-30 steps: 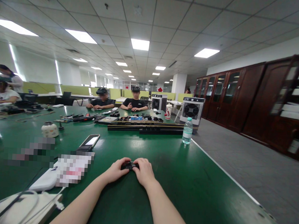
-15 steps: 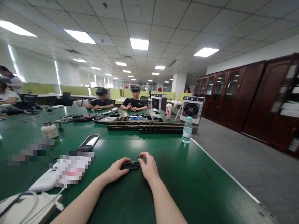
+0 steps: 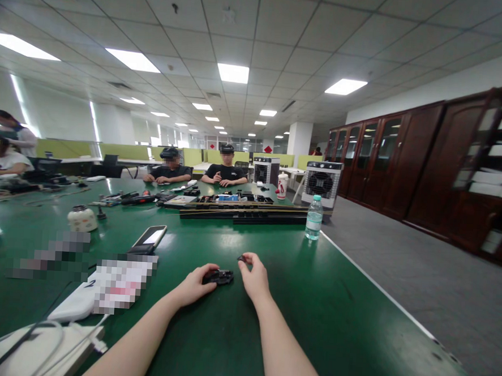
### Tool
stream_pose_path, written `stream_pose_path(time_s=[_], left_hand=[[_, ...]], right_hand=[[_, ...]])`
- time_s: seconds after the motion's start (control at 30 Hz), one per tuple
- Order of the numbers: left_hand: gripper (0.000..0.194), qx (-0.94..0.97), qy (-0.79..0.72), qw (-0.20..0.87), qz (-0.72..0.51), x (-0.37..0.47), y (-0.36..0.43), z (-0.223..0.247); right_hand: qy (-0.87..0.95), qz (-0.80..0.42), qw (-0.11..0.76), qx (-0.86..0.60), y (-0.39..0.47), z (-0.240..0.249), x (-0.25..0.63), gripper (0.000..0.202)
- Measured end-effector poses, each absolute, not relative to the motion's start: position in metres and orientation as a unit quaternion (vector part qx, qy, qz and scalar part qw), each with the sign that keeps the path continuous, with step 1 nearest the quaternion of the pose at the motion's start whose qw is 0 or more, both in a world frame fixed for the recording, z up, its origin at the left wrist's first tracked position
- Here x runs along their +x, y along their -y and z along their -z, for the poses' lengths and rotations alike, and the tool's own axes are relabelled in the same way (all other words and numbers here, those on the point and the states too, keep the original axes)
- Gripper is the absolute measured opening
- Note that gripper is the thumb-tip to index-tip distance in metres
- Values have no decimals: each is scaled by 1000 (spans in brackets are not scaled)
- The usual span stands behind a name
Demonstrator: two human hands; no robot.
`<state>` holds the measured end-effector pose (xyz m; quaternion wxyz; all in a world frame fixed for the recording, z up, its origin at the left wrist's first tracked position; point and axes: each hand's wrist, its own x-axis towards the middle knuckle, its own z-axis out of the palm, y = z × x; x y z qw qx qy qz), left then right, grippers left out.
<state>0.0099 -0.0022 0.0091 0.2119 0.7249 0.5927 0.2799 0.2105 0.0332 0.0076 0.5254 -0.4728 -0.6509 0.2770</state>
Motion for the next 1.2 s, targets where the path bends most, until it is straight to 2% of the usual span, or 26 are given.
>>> stream_pose_path(time_s=[0.57, 1.2], left_hand=[[48, 726, -596, 210, -271, 10, 1, -9], [50, 721, -594, 220, -281, 11, 3, -12]], right_hand=[[580, -303, 577, -488, -43, 2, 213, 26], [573, -305, 566, -507, -41, 0, 214, 25]])
